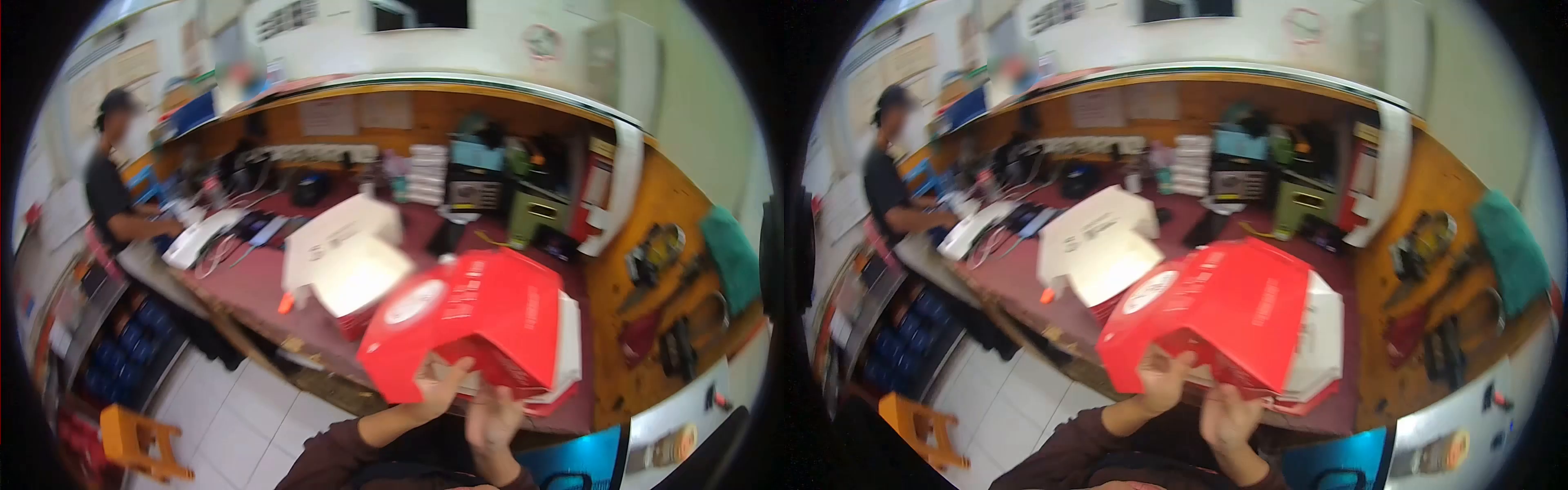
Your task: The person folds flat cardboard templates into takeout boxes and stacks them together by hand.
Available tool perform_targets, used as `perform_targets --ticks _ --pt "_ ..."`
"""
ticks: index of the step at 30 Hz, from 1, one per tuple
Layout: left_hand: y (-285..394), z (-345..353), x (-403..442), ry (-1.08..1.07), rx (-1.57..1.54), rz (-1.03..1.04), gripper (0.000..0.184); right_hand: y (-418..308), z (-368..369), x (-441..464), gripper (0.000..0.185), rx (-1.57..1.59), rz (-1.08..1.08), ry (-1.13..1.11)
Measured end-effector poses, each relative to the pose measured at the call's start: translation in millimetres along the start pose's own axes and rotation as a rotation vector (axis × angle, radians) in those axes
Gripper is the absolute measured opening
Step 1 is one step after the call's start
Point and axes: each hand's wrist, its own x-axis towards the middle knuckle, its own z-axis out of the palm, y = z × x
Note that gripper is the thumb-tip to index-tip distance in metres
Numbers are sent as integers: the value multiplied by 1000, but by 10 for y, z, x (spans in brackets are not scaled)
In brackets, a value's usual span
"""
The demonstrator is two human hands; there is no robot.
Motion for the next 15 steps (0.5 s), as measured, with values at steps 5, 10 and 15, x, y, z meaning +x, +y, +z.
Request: perform_targets --ticks 5,10,15 --pt "33 51 132 1 -121 -97 31 -58 342 130 56 -8 28 -68" --pt "110 142 78 22 -409 -299 41 62 252 111 57 -64 -2 -75" --pt "33 68 195 -16 -282 -332 45 82 227 140 50 -76 1 -45"
